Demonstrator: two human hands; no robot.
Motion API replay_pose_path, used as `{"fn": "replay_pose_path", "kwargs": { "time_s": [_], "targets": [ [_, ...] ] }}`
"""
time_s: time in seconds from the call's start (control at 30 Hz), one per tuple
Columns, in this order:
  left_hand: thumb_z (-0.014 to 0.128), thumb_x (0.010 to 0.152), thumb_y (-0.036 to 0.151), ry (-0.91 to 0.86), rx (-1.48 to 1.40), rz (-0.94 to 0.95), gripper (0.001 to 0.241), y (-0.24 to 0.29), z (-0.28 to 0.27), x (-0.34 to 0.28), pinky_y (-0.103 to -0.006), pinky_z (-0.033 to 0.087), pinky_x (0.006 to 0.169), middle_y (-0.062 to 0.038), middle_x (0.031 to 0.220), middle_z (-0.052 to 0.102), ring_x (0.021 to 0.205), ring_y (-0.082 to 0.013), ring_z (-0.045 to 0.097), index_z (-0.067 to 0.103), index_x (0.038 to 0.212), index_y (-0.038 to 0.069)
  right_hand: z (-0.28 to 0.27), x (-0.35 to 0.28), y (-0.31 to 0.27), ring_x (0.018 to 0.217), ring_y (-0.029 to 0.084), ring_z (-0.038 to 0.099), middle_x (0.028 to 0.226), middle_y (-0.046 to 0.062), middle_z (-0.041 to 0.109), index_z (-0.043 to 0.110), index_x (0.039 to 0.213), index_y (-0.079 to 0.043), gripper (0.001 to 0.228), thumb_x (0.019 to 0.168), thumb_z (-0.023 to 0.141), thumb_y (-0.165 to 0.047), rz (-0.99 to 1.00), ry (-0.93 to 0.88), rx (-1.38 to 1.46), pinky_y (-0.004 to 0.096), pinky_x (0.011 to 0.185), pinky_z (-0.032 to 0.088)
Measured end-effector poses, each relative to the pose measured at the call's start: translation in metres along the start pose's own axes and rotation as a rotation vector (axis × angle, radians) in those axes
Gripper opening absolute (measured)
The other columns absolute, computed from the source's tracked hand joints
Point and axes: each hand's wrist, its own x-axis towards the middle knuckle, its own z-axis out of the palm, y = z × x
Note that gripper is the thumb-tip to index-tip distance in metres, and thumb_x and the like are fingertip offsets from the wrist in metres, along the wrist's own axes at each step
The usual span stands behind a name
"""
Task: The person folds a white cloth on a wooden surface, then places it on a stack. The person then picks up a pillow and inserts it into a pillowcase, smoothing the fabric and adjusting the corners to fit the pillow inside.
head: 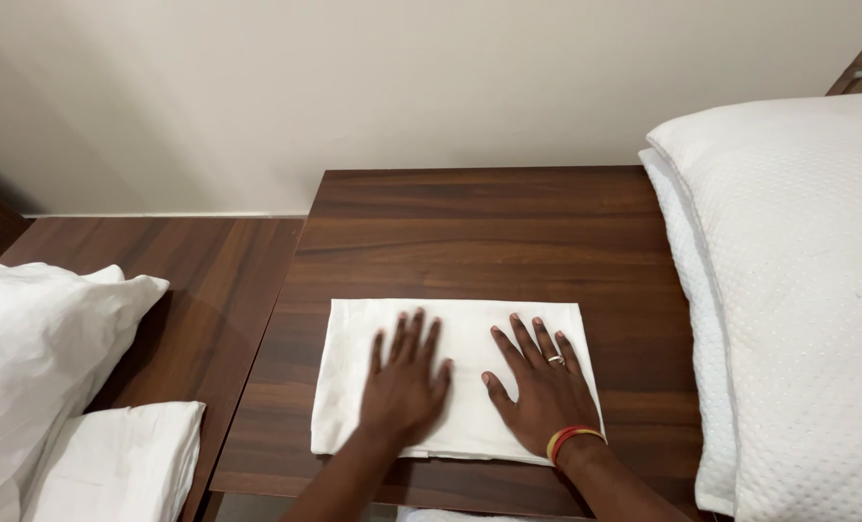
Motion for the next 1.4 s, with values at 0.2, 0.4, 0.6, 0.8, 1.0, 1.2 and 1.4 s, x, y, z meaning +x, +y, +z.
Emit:
{"fn": "replay_pose_path", "kwargs": {
  "time_s": [0.2,0.4,0.6,0.8,1.0,1.2,1.4],
  "targets": [
    [0.018,0.103,0.055,-0.029,0.068,-0.070,0.074,-0.061,-0.014,-0.006,-0.0477,-0.002,0.124,-0.012,0.171,0.001,0.157,-0.0303,-0.003,0.008,0.164,0.013,-0.001,0.001,-0.001,0.158,0.027,0.008,0.173,0.004,0.013,0.027,0.162,-0.027,0.070,0.099,0.034,-0.056,0.018,-0.036,-0.017,0.045,0.123,0.004],
    [0.016,0.101,0.063,-0.143,0.257,-0.271,0.082,-0.068,-0.057,-0.009,-0.0507,-0.010,0.122,-0.010,0.171,-0.008,0.155,-0.0325,-0.016,-0.001,0.163,0.013,0.003,0.001,0.000,0.154,0.025,0.008,0.173,0.003,0.012,0.026,0.163,-0.027,0.069,0.101,0.032,-0.057,0.007,-0.024,-0.032,0.045,0.123,0.004],
    [0.021,0.102,0.063,0.228,0.385,-0.075,0.081,-0.057,-0.004,0.010,-0.0529,-0.007,0.121,-0.016,0.170,-0.001,0.154,-0.0343,-0.009,0.008,0.161,0.008,0.000,0.001,-0.003,0.153,0.026,0.011,0.173,0.004,0.013,0.027,0.162,-0.029,0.069,0.099,0.034,-0.057,0.019,-0.012,-0.058,0.046,0.123,0.006],
    [0.021,0.103,0.056,-0.046,0.035,-0.172,0.072,-0.024,-0.022,-0.008,-0.0486,-0.008,0.124,-0.011,0.171,-0.004,0.157,-0.0315,-0.010,0.006,0.164,0.020,0.005,0.002,-0.001,0.154,0.026,0.011,0.173,0.003,0.015,0.027,0.162,-0.028,0.070,0.099,0.035,-0.057,0.023,-0.005,-0.068,0.046,0.124,0.006],
    [0.021,0.103,0.049,0.028,0.095,-0.224,0.070,-0.086,-0.016,-0.014,-0.0530,-0.010,0.121,-0.010,0.173,-0.002,0.155,-0.0341,-0.010,0.007,0.162,0.016,0.002,0.002,-0.001,0.153,0.026,0.009,0.173,0.003,0.013,0.026,0.163,-0.028,0.070,0.099,0.034,-0.057,0.017,-0.013,-0.037,0.046,0.123,0.005],
    [0.029,0.101,0.047,0.048,0.311,-0.386,0.069,-0.082,-0.046,-0.026,-0.0562,-0.009,0.124,-0.018,0.168,0.013,0.158,-0.0376,-0.003,0.023,0.160,0.011,0.005,0.001,-0.001,0.153,0.026,0.010,0.173,0.004,0.014,0.027,0.162,-0.028,0.069,0.099,0.034,-0.056,0.014,0.002,-0.035,0.045,0.123,0.006],
    [0.036,0.098,0.044,0.297,0.272,-0.223,0.069,-0.060,-0.014,-0.022,-0.0593,-0.004,0.120,-0.023,0.164,0.019,0.153,-0.0416,0.004,0.031,0.152,0.002,0.007,0.001,0.000,0.153,0.028,0.014,0.172,0.005,0.018,0.031,0.161,-0.027,0.069,0.098,0.039,-0.055,-0.003,0.051,-0.046,0.048,0.122,0.008]
  ]
}}
